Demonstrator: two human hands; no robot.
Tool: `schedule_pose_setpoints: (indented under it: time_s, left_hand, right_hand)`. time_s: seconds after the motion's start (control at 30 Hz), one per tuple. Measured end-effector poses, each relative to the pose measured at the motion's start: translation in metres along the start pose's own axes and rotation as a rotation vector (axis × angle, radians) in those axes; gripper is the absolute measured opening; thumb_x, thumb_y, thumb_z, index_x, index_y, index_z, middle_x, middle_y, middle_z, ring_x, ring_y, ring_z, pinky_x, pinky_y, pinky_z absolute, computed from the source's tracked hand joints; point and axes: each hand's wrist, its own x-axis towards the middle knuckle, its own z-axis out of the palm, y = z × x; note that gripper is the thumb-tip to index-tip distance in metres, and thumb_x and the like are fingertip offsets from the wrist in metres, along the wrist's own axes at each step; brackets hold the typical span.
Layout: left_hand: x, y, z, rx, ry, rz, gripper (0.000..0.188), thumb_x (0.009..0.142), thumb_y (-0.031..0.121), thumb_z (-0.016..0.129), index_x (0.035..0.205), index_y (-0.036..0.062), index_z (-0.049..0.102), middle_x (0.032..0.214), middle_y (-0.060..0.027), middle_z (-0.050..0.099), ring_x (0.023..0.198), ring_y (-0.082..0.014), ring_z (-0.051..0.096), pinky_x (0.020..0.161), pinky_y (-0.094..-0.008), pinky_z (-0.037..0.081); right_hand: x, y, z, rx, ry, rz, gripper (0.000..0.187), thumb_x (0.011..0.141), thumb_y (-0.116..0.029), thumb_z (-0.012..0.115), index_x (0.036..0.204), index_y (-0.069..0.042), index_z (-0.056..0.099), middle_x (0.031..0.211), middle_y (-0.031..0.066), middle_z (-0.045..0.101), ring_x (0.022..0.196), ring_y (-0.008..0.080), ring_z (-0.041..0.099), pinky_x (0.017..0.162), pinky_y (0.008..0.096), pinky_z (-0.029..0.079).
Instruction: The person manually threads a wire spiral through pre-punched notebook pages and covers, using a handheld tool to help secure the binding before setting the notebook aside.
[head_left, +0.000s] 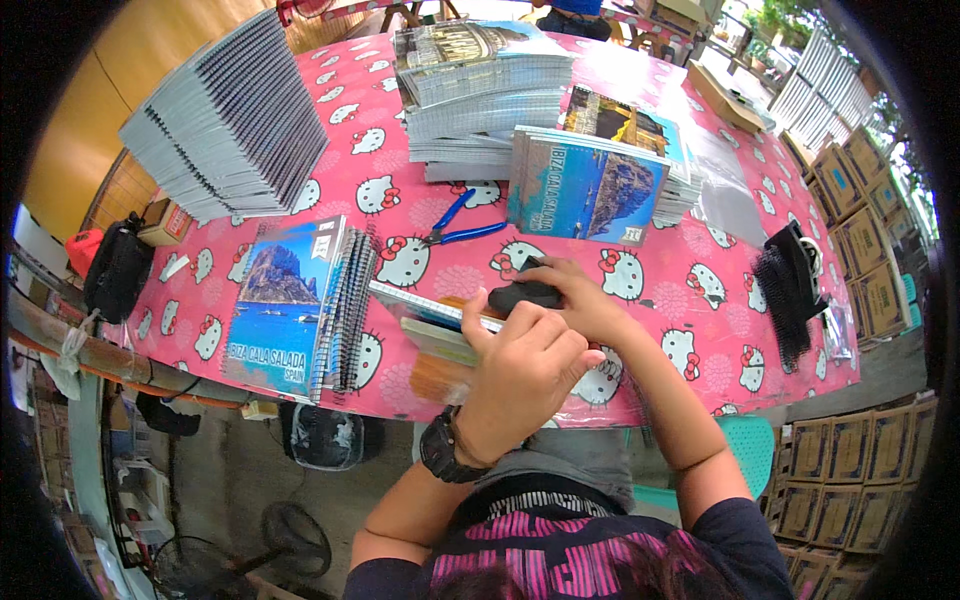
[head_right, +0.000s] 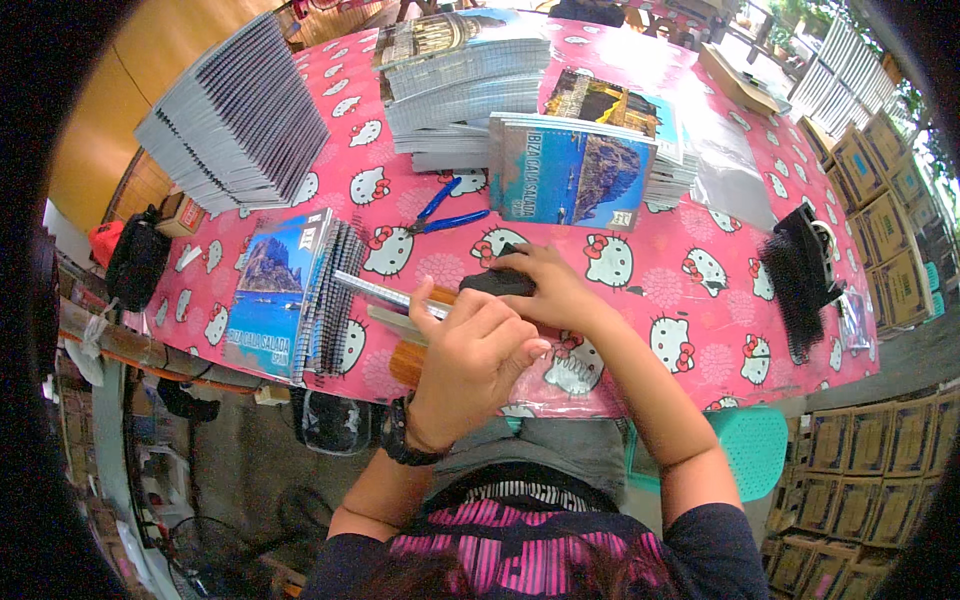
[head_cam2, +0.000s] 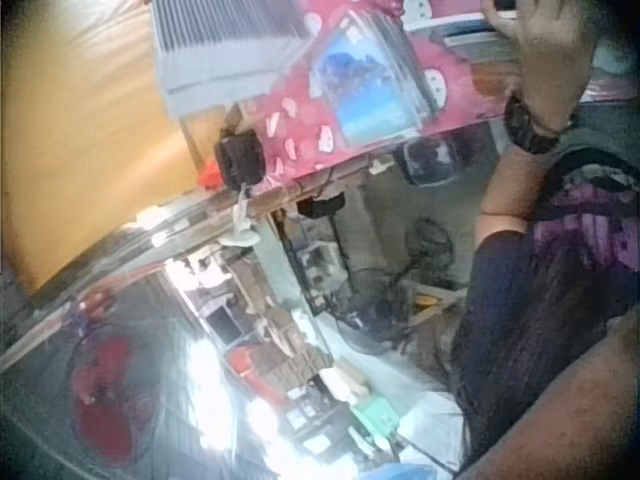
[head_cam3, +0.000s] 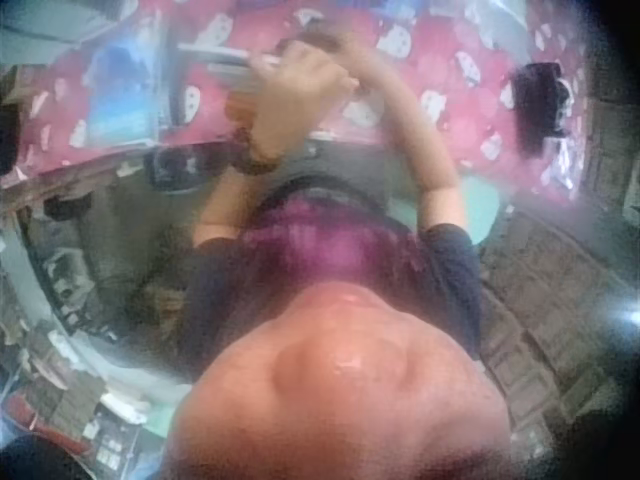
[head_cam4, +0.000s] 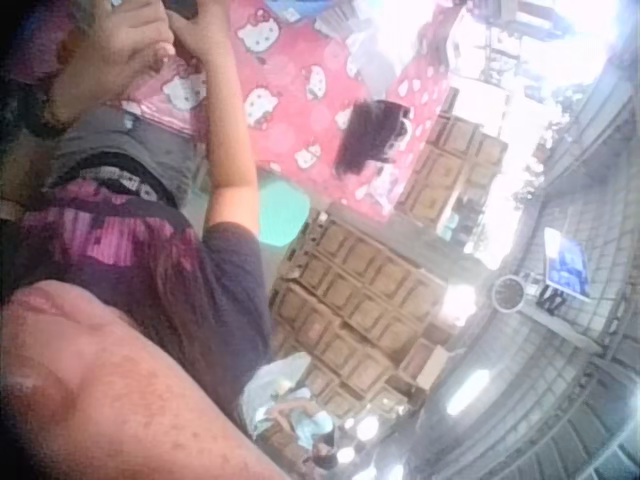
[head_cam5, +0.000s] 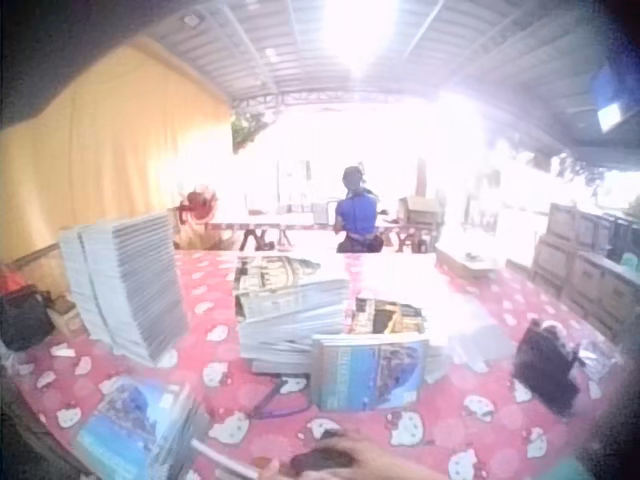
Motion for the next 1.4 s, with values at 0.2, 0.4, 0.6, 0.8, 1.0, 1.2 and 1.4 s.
schedule_pose_setpoints:
  time_s: [0.2, 0.4, 0.6, 0.8, 1.0, 1.2, 1.4]
  left_hand:
    - [0.003, -0.005, 0.005, 0.065, -0.009, 0.047, 0.031, 0.076, 0.038, 0.069, 0.098, 0.017, 0.066, 0.088, 0.0045, 0.059, 0.095, -0.0182, 0.055, 0.105, -0.0593, 0.006]
    - [-0.005, -0.018, -0.018, -0.026, 0.132, -0.115, 0.061, 0.067, 0.032, 0.078, 0.121, 0.0129, 0.055, 0.085, 0.0015, 0.059, 0.091, -0.018, 0.057, 0.107, -0.0567, 0.007]
    - [-0.005, -0.02, -0.015, -0.071, 0.137, -0.11, 0.066, 0.066, 0.026, 0.08, 0.124, 0.012, 0.052, 0.089, 0.0018, 0.059, 0.09, -0.0166, 0.058, 0.107, -0.0566, 0.007]
    - [-0.004, -0.022, -0.019, -0.06, 0.091, -0.083, 0.065, 0.067, 0.024, 0.079, 0.125, 0.011, 0.051, 0.092, 0.0022, 0.06, 0.092, -0.0163, 0.058, 0.107, -0.0589, 0.005]
    - [-0.01, -0.029, -0.019, 0.125, 0.283, -0.202, 0.086, 0.063, 0.035, 0.082, 0.135, 0.0083, 0.042, 0.127, -0.0099, 0.049, 0.126, -0.0282, 0.04, 0.108, -0.0607, 0.001]
    - [-0.036, -0.071, -0.005, -0.628, 0.636, -0.449, 0.106, 0.062, 0.009, 0.085, 0.144, 0.0019, 0.02, 0.142, -0.0185, 0.032, 0.131, -0.0277, 0.03, 0.109, -0.0383, 0.026]
    - [-0.036, -0.071, 0.007, -0.8, 0.702, -0.484, 0.096, 0.066, 0.001, 0.081, 0.143, -0.0009, 0.024, 0.135, -0.0136, 0.038, 0.124, -0.0235, 0.039, 0.106, -0.0349, 0.03]
  right_hand:
    - [-0.056, -0.001, -0.036, 1.089, -0.027, 0.221, 0.055, 0.088, -0.031, 0.062, 0.13, 0.002, 0.048, 0.113, 0.0098, 0.06, 0.1, 0.0161, 0.058, 0.083, 0.0281, 0.047]
    - [-0.064, -0.041, -0.074, 1.061, -0.097, -0.045, 0.059, 0.086, -0.051, 0.056, 0.108, 0.002, 0.065, 0.11, 0.0187, 0.063, 0.11, 0.0259, 0.056, 0.092, 0.0357, 0.044]
    - [-0.054, -0.049, -0.085, 0.993, -0.04, -0.266, 0.055, 0.086, -0.048, 0.057, 0.1, 0.003, 0.068, 0.11, 0.0168, 0.063, 0.104, 0.026, 0.058, 0.089, 0.0374, 0.044]
    - [-0.041, -0.041, -0.083, 0.803, -0.111, -0.138, 0.053, 0.081, -0.048, 0.062, 0.101, 0.001, 0.069, 0.117, 0.0234, 0.06, 0.108, 0.033, 0.058, 0.092, 0.0417, 0.043]
    - [-0.034, -0.035, -0.078, 0.461, -0.111, 0.11, 0.067, 0.082, -0.059, 0.058, 0.105, 0.003, 0.067, 0.12, 0.0225, 0.057, 0.109, 0.0301, 0.057, 0.092, 0.039, 0.044]
    - [-0.021, -0.054, -0.06, 0.194, -0.107, 0.132, 0.077, 0.081, -0.063, 0.056, 0.104, 0.01, 0.064, 0.12, 0.0233, 0.057, 0.109, 0.0296, 0.057, 0.095, 0.0398, 0.042]
    - [-0.02, -0.053, -0.064, 0.523, -0.123, 0.004, 0.066, 0.083, -0.058, 0.057, 0.103, 0.004, 0.066, 0.111, 0.0226, 0.061, 0.103, 0.0303, 0.059, 0.088, 0.0373, 0.046]
